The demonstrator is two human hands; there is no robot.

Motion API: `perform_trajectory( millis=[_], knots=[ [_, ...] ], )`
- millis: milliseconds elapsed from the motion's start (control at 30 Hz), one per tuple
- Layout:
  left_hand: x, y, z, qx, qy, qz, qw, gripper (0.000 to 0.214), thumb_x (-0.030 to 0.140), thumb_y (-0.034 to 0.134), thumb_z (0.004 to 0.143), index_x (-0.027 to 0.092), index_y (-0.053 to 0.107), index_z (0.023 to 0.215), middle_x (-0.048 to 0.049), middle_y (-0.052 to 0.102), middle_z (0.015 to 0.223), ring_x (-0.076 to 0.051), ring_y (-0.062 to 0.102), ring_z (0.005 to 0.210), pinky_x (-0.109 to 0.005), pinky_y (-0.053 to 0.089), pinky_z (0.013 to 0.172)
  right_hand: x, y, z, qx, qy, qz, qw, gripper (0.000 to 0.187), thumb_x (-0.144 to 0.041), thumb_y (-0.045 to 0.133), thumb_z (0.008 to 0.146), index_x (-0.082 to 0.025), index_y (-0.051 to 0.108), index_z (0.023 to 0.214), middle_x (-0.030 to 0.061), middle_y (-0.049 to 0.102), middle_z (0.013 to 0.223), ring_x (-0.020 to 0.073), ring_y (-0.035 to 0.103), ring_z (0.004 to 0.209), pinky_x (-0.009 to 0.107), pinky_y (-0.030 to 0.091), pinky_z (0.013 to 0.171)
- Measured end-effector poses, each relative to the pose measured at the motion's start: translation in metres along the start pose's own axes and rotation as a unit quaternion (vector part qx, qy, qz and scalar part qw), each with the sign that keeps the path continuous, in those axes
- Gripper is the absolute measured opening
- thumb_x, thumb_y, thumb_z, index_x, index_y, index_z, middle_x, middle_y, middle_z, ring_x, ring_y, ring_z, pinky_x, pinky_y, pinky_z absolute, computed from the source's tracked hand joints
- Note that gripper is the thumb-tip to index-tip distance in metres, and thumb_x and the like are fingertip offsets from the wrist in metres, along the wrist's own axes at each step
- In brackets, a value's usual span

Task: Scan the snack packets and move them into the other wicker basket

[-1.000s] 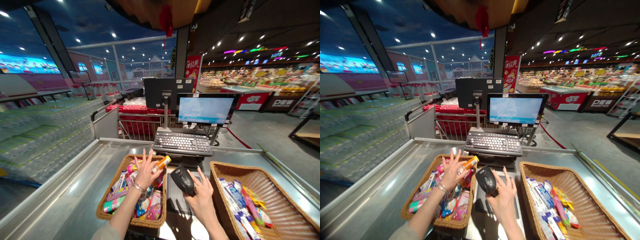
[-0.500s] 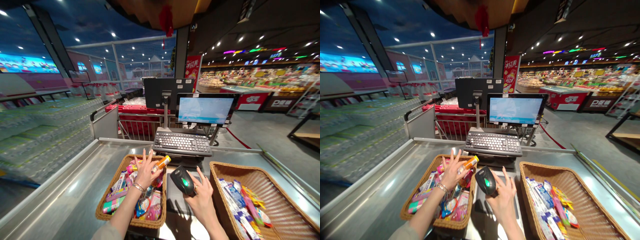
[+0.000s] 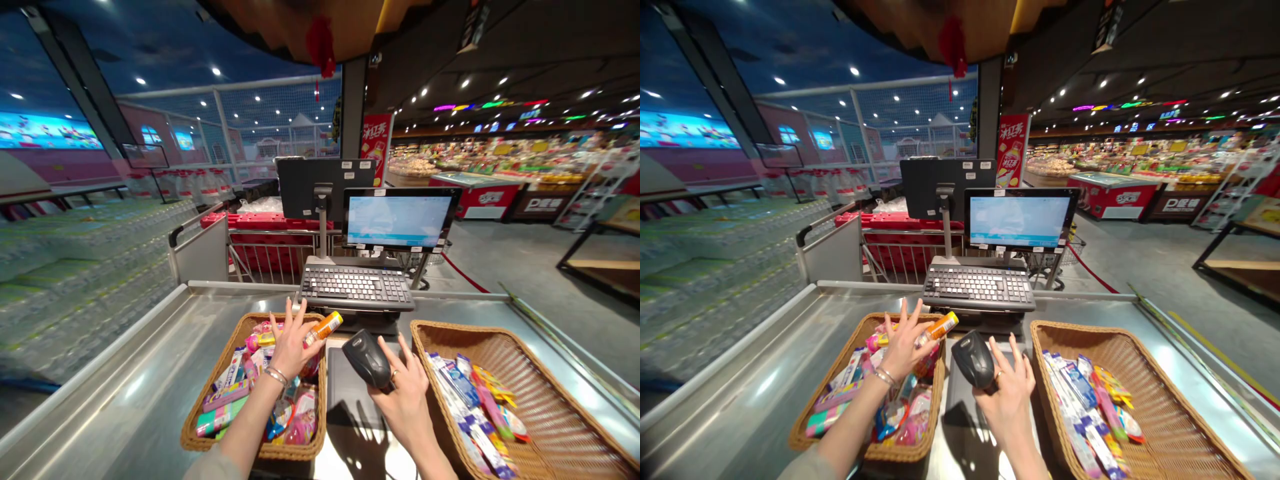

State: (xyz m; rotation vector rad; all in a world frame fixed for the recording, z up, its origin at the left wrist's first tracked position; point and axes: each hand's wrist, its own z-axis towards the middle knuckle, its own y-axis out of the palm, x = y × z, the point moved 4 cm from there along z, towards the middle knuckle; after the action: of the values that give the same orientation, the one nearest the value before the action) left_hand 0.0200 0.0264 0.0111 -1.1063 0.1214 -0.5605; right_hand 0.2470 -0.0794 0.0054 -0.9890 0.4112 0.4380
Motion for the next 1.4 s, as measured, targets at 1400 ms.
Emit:
perform_trajectory(
  millis=[1400],
  knots=[
    [0.133, 0.041, 0.066, -0.037, 0.24, -0.048, 0.969, 0.039, 0.048, 0.06, 0.087, 0.034, 0.061, 0.123, -0.0064, 0.021, 0.162, -0.04, -0.002, 0.149, -0.079, 0.002, 0.105, 0.097, -0.083, -0.049, 0.243, 0.224, -0.043, 0.943, 0.047, -0.05, 0.062, 0.075, -0.022, 0.069, 0.111, 0.0131, 0.062, 0.127, 0.0339, 0.037, 0.137, 0.057, 0.027, 0.11]
  ],
)
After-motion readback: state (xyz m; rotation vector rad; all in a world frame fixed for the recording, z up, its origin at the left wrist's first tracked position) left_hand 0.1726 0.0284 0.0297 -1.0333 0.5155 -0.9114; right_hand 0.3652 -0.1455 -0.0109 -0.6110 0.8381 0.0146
